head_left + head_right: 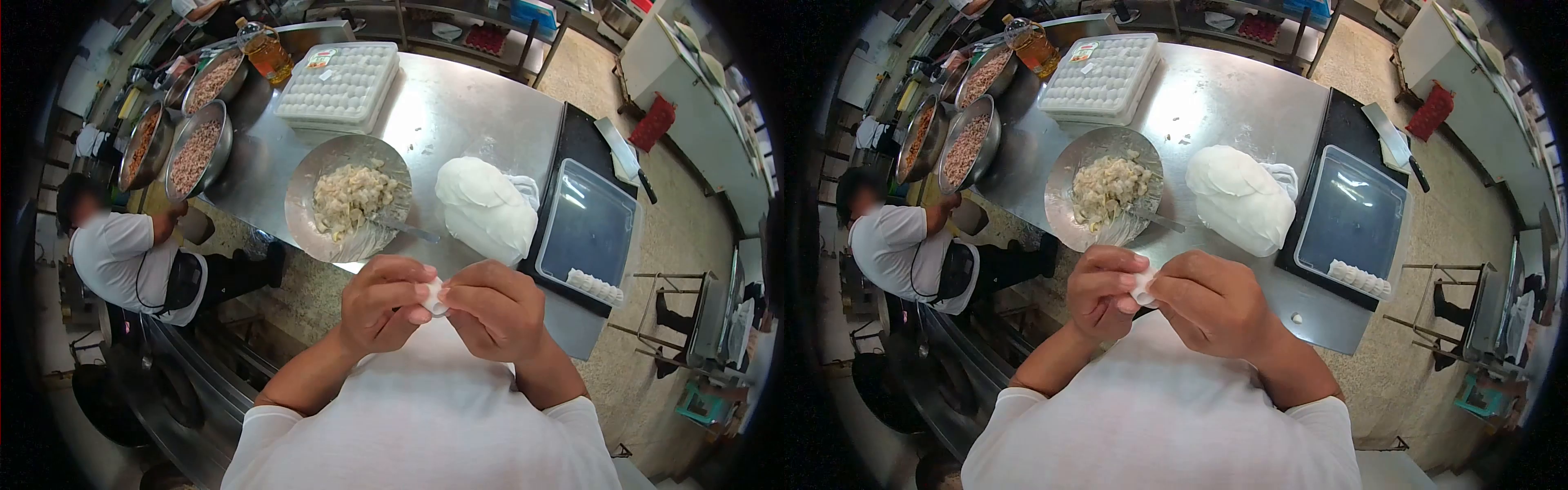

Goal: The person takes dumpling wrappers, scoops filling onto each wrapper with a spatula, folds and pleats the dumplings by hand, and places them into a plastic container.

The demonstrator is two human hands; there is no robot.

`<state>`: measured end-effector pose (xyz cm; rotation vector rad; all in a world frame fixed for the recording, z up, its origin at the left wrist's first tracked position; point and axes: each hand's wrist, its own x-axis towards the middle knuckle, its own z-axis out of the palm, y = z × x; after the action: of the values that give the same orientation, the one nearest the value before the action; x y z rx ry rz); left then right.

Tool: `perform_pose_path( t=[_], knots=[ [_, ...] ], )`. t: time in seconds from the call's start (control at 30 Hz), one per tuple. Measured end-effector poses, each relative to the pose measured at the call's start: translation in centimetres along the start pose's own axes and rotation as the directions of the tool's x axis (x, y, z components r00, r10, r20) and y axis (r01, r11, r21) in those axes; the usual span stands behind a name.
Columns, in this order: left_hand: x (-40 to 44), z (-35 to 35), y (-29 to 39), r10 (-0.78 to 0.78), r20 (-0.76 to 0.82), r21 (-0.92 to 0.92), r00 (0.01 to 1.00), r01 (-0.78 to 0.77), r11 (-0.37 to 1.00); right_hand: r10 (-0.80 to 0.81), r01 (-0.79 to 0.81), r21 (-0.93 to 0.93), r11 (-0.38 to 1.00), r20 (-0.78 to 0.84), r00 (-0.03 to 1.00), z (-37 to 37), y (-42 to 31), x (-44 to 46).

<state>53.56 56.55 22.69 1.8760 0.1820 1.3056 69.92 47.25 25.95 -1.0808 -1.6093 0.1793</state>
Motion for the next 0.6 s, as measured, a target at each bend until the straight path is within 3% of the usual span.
perform_pose_path(
  t=[0.07,0.17,0.27,0.3,0.33,0.37,0.4,0.47,0.5,0.53,0.57,0.6],
  knots=[
    [-0.1,-0.7,-0.1,0.001,0.15,0.053,0.989,-0.009,0.999,-0.003,0.004,0.002,1.0,-0.04,0.999,0.1,-0.3,0.1],
    [-0.1,-1.0,-0.3,-0.016,0.212,0.05,0.977,0.005,0.999,0.044,-0.042,0.021,0.999,-0.089,0.995,0.1,-0.2,0.2],
    [0.7,-1.3,-0.3,-0.055,0.278,0.041,0.959,0.046,0.998,0.011,-0.012,-0.044,0.999,-0.025,1.0,-0.2,0.5,-0.6],
    [0.3,-0.8,-0.4,-0.055,0.281,0.038,0.958,0.046,0.998,0.079,-0.08,-0.062,0.995,-0.031,0.996,-0.2,0.7,-1.0],
    [-0.6,-0.1,-0.6,-0.285,0.24,-0.167,0.928,0.328,0.93,0.145,-0.147,-0.077,0.986,-0.039,0.989,-0.2,0.9,-1.3],
    [-1.2,0.3,-0.8,-0.5,0.247,-0.367,0.83,0.557,0.745,0.146,-0.149,-0.078,0.986,-0.04,0.988,-0.2,1.2,-1.4],
    [-1.4,0.1,-1.2,-0.5,0.247,-0.366,0.83,0.557,0.745,0.242,-0.242,0.0,0.97,-0.018,0.97,-0.3,1.5,-1.5],
    [-1.3,-0.4,-1.7,-0.653,0.452,-0.527,0.608,0.773,0.354,0.334,-0.334,0.075,0.94,0.012,0.943,-0.3,2.1,-2.0],
    [-1.0,-0.1,-1.3,-0.653,0.452,-0.526,0.607,0.773,0.355,0.385,-0.382,0.278,0.882,0.043,0.922,-0.2,2.4,-2.5],
    [-0.4,0.4,-0.7,-0.696,0.456,-0.586,0.555,0.775,0.235,0.429,-0.416,0.467,0.78,0.085,0.899,-0.2,2.5,-2.9],
    [0.0,0.8,-0.3,-0.731,0.464,-0.639,0.5,0.76,0.114,0.428,-0.415,0.468,0.78,0.085,0.9,-0.3,2.5,-3.1],
    [0.0,0.9,-0.4,-0.731,0.465,-0.639,0.499,0.761,0.113,0.395,-0.393,0.391,0.833,0.079,0.915,-0.4,2.5,-3.2]
  ],
)
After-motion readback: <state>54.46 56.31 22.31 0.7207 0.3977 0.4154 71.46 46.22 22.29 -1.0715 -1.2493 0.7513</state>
